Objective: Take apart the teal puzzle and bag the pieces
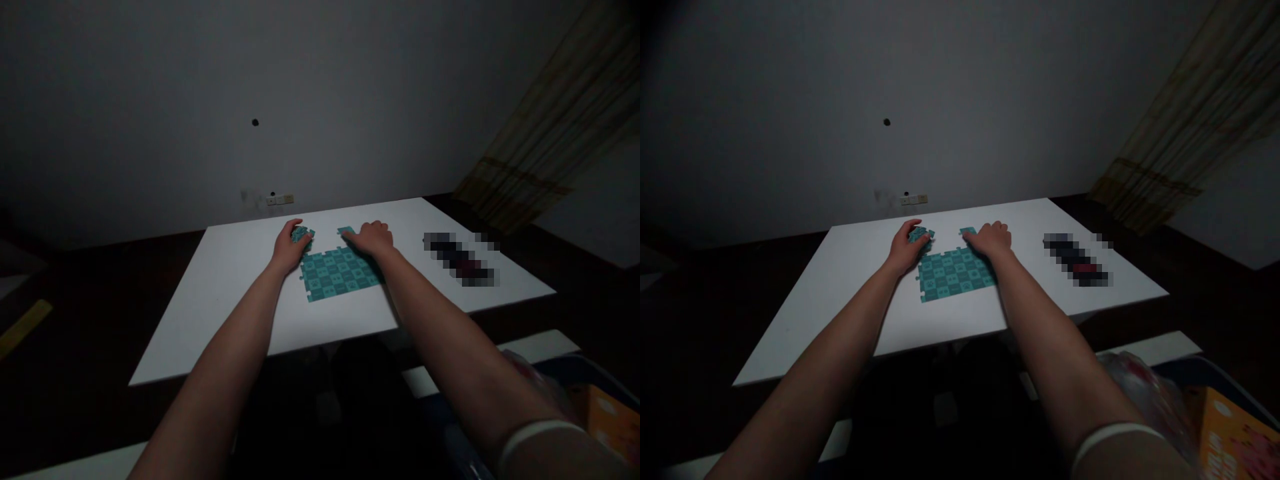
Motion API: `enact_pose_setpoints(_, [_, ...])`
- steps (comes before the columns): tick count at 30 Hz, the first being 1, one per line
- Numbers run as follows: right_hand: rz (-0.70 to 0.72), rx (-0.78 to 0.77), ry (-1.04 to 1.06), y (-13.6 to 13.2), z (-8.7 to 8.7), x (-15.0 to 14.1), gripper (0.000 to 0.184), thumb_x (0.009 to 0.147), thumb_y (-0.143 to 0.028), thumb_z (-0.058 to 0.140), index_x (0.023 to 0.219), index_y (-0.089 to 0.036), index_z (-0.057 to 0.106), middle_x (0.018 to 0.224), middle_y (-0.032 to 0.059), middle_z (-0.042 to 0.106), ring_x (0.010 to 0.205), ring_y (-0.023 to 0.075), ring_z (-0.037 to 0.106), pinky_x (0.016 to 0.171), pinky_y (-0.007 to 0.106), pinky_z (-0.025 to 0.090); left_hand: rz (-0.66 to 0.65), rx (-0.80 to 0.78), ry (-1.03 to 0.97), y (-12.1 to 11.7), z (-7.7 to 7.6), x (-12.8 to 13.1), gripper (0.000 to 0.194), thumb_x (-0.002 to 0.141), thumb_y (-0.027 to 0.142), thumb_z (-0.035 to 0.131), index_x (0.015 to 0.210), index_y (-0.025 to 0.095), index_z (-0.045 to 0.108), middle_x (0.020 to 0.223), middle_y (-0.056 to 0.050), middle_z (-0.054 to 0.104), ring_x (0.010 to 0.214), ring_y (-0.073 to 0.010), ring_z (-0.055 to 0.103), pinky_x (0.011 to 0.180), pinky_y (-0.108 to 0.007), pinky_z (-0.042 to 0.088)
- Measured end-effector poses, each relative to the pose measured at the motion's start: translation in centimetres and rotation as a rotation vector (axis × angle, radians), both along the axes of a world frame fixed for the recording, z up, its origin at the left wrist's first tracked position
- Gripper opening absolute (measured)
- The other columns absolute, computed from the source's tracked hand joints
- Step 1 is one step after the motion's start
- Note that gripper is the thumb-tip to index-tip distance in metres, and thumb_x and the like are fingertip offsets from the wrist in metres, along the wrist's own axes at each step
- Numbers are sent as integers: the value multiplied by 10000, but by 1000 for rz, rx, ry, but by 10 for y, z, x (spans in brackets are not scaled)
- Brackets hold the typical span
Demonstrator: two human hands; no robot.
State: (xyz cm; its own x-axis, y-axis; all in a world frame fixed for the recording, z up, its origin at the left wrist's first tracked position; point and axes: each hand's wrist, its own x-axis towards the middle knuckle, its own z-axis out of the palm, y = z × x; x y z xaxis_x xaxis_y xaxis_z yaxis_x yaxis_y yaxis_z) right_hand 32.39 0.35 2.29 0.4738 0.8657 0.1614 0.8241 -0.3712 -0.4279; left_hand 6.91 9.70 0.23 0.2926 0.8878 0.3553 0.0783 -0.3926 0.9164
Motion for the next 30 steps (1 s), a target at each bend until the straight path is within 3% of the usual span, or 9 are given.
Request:
enact_pose_setpoints(4, [-41, -11, -62, 4, -13, -15, 580, 952, -578, 736, 1337, -148, 791, 1472, 307, 649, 1416, 518, 557, 1165, 711, 491, -9, 22, 25, -3, 3, -2, 411, 870, 222, 878, 1249, 244, 721, 1162, -60, 733, 1059, -242, 643, 1001, -403, 496])
enact_pose_setpoints(9, [-57, -12, 70, 16, -7, -23, 536, 782, -372, 864, 1286, -204, 803, 1449, 258, 679, 1411, 468, 605, 1140, 644, 551, -44, 54, 43, -5, 8, -3, 426, 788, 204, 913, 1171, 262, 735, 1193, -63, 755, 1110, -272, 667, 1076, -433, 484])
enact_pose_setpoints(12, [-2, -9, 142, 16, -3, -26, 525, 763, -322, 881, 1270, -230, 782, 1390, 191, 746, 1388, 417, 657, 1127, 556, 574, -56, 82, 66, -4, 8, -3, 412, 779, 225, 913, 1143, 280, 727, 1211, -64, 758, 1145, -283, 672, 1107, -449, 478])
enact_pose_setpoints(15, [113, 62, 219, 13, -3, -28, 479, 794, -219, 831, 1261, -285, 750, 1263, 100, 823, 1199, 345, 754, 1029, 488, 617, -59, 109, 97, -2, 6, -3, 399, 817, 243, 889, 1175, 286, 718, 1242, -73, 753, 1153, -280, 673, 1108, -453, 480])
enact_pose_setpoints(17, [183, 123, 224, 13, -5, -29, 417, 842, -216, 806, 1247, -296, 749, 1243, 91, 835, 1125, 328, 771, 987, 469, 624, -60, 126, 111, -1, 4, -3, 401, 842, 248, 879, 1207, 279, 715, 1262, -87, 749, 1155, -282, 669, 1112, -460, 479])
enact_pose_setpoints(21, [248, 178, 162, 12, -4, -30, 221, 957, -310, 750, 1171, -276, 794, 1252, 118, 834, 1173, 358, 755, 1018, 493, 599, -54, 125, 118, 0, 2, -1, 394, 852, 253, 879, 1211, 275, 720, 1250, -91, 750, 1146, -279, 671, 1117, -451, 483])
enact_pose_setpoints(26, [309, 281, 257, 11, 2, -34, 209, 996, -336, 711, 1178, -311, 813, 1243, 61, 842, 1163, 333, 755, 1073, 497, 592, 0, 91, 102, 3, 1, 0, 362, 873, 243, 862, 1203, 267, 716, 1255, -83, 746, 1136, -272, 658, 1090, -430, 485])
enact_pose_setpoints(30, [506, 357, 399, 11, 1, -41, 195, 979, -306, 705, 1128, -317, 830, 1186, 22, 854, 1151, 298, 770, 1084, 473, 594, 20, 76, 87, 6, 0, 0, 288, 953, 256, 796, 1228, 241, 712, 1261, -86, 740, 1135, -257, 639, 1083, -406, 474])
